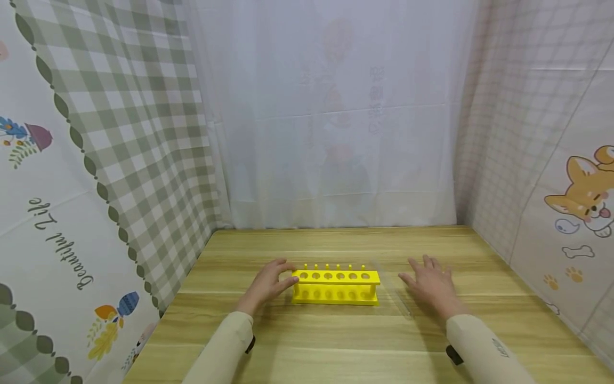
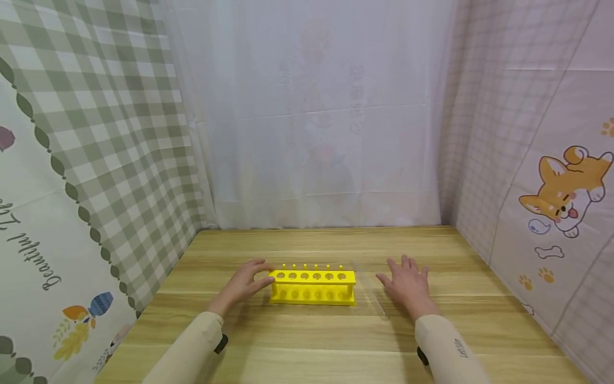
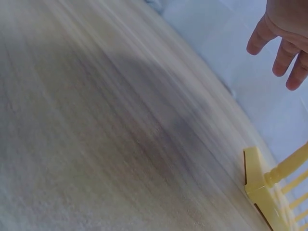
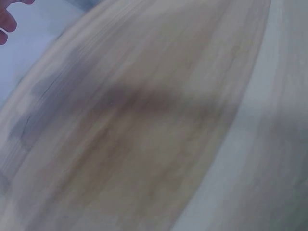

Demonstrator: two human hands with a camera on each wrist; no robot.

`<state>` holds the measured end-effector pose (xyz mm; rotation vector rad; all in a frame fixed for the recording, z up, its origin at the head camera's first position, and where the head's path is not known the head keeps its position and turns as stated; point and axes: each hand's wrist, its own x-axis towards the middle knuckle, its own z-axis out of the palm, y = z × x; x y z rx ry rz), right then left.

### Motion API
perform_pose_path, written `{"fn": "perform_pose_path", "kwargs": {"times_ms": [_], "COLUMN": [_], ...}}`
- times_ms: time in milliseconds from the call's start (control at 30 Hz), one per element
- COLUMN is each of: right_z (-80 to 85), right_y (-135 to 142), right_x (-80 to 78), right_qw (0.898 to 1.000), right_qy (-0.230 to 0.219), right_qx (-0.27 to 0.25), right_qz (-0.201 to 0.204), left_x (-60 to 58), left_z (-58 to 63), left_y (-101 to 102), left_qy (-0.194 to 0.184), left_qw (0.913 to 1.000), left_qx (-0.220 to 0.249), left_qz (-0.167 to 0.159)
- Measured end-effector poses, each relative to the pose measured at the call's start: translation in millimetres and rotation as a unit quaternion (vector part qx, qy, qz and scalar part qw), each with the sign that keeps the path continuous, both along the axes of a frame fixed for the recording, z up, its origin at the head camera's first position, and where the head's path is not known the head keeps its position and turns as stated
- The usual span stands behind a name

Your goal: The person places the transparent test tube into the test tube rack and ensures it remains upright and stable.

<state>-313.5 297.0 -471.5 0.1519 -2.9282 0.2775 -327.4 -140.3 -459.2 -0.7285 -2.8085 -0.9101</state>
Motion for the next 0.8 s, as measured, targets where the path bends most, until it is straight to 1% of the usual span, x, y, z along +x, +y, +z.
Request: {"fn": "perform_pose_path", "kwargs": {"times_ms": [200,367,433,500,633,800], "right_z": [3.1,1.1,0.1,-0.1,1.5,1.8], "right_y": [-14.7,-25.9,-29.3,-32.8,-39.1,-46.4], "right_x": [-2.9,-5.4,-6.6,-7.7,-10.0,-9.1], "right_qw": [1.0,0.996,0.994,0.992,0.991,0.991], "right_qy": [-0.005,-0.025,-0.036,-0.046,-0.06,-0.069], "right_qx": [-0.03,-0.083,-0.105,-0.115,-0.118,-0.117], "right_qz": [0.003,0.004,0.002,0.0,-0.005,-0.008], "left_x": [1.9,2.3,2.1,1.9,1.9,2.7], "left_z": [-1.7,-5.1,-6.4,-7.3,-8.1,-7.4], "left_y": [0.9,1.8,1.8,1.7,1.3,1.0], "left_qy": [-0.011,-0.022,-0.021,-0.018,-0.015,-0.018], "left_qw": [0.9998,0.9993,0.9992,0.9992,0.9991,0.9989], "left_qx": [0.016,0.029,0.033,0.037,0.039,0.043], "left_qz": [0.003,0.007,0.004,0.0,0.0,0.0]}}
